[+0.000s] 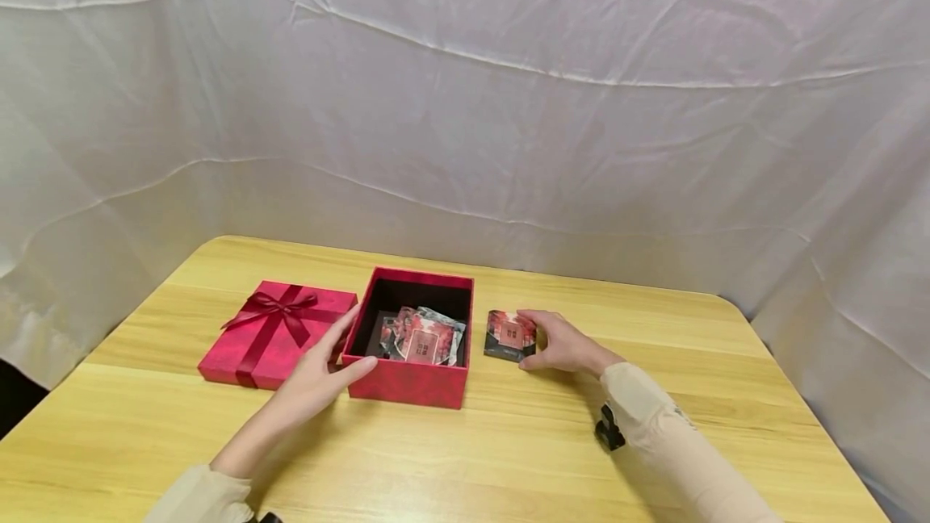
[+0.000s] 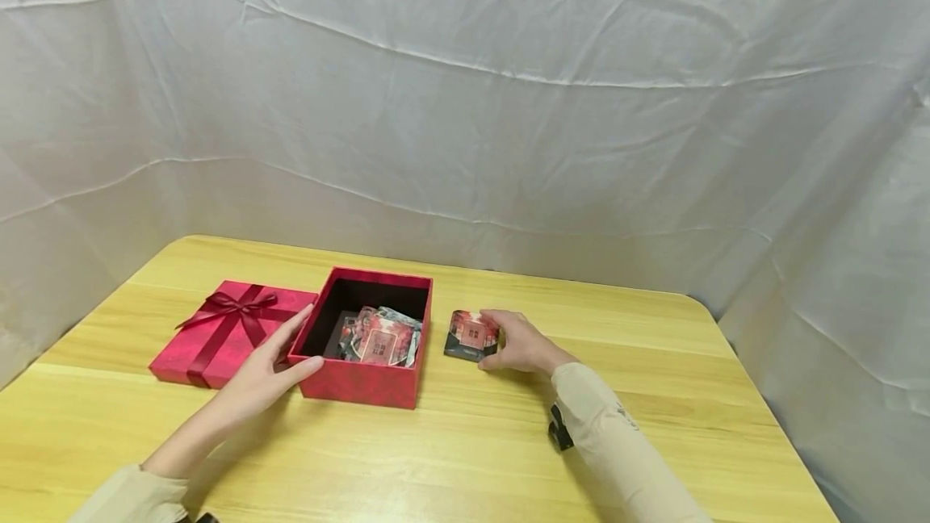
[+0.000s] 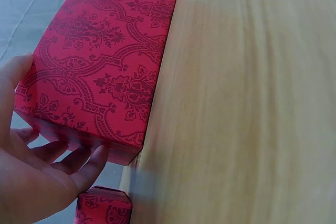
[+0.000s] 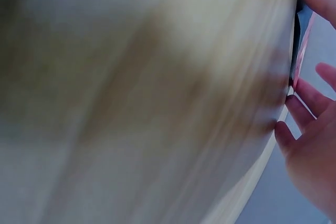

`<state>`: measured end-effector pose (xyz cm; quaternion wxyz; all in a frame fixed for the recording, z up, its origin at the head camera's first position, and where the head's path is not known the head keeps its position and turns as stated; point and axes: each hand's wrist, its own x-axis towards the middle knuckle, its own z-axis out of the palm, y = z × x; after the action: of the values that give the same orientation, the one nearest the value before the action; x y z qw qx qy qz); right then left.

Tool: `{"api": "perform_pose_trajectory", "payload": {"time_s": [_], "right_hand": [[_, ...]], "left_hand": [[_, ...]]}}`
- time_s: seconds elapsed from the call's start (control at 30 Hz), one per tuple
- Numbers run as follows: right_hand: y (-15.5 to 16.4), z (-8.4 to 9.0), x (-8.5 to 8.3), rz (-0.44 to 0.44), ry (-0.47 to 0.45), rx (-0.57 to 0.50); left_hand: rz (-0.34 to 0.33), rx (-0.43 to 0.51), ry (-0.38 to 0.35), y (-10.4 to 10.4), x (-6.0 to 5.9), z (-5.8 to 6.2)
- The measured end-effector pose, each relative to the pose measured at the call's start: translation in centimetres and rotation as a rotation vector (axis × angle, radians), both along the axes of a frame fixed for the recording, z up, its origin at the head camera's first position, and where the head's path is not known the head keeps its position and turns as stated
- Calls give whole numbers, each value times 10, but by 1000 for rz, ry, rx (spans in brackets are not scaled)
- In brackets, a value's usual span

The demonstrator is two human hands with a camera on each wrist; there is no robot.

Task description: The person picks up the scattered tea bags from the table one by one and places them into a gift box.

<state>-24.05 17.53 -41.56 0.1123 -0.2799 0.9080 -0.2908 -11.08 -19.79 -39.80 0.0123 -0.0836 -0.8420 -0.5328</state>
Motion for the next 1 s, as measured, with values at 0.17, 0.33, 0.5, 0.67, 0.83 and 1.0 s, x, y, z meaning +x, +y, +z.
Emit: {"api": "perform_pose_trajectory", "payload": {"time_s": [0.17, 0.33, 0.5, 0.67, 0.83, 1.0], "right_hand": [[0, 2, 2, -8, 0, 5], [0, 6, 5, -37, -15, -6], [0, 8, 8, -61, -19, -19], [0, 7, 12, -80, -29, -33], [1, 8, 16, -60, -30, -46], [1, 8, 20, -32, -4, -47]], "left_hand": [[-3, 4, 3, 0, -1, -1], [-11, 11, 9, 0, -2, -1], [-9, 13, 6, 0, -1, 1], [-11, 19, 0, 0, 0, 3], [-7, 9, -6, 0, 0, 4], [-3, 12, -4, 0, 1, 4]]}}
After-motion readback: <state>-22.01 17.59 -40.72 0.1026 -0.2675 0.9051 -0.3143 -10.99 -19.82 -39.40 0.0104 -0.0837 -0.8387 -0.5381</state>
